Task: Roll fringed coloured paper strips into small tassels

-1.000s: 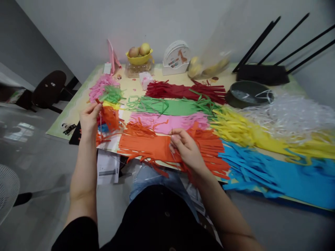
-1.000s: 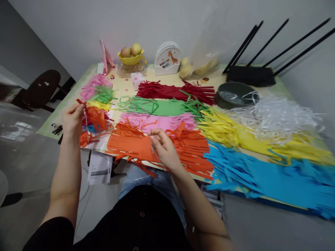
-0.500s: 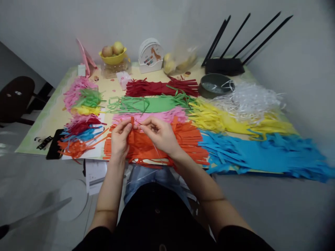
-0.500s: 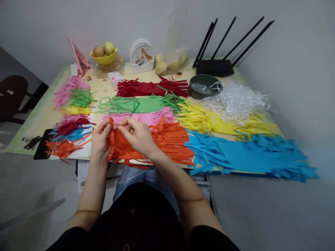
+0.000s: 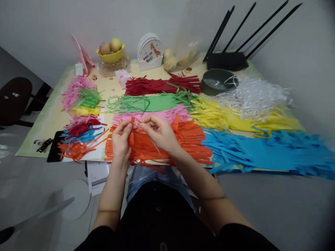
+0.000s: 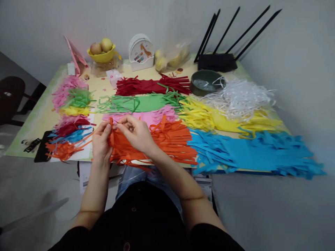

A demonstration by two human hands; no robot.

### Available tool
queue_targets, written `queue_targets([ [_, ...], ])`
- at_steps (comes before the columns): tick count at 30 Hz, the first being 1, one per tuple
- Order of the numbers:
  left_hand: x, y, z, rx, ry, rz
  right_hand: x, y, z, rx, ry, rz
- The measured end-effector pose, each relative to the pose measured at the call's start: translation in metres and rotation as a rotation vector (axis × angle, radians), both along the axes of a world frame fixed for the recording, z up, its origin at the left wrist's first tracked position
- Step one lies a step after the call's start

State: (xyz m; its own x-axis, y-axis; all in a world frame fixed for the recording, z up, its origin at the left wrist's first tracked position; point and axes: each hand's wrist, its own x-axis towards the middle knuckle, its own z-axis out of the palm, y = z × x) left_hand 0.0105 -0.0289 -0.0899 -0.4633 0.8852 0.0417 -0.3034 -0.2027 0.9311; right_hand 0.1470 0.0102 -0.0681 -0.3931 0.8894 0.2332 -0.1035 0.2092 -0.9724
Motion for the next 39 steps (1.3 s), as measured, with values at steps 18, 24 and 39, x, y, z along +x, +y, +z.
queue_targets([
  [18,0.001,-0.009,0.004,-0.092,0.012,-0.145,0.011,0.000,-0.004,0.024,0.074,-0.094],
  [24,0.002,-0.012,-0.002,-0.031,0.269,-0.021,0.019,-0.013,-0.001,0.058,-0.149,-0.055],
  [39,0.003,-0.011,0.000,-0.050,0.406,0.040,0.020,-0.006,-0.006,-0.080,-0.110,0.007],
])
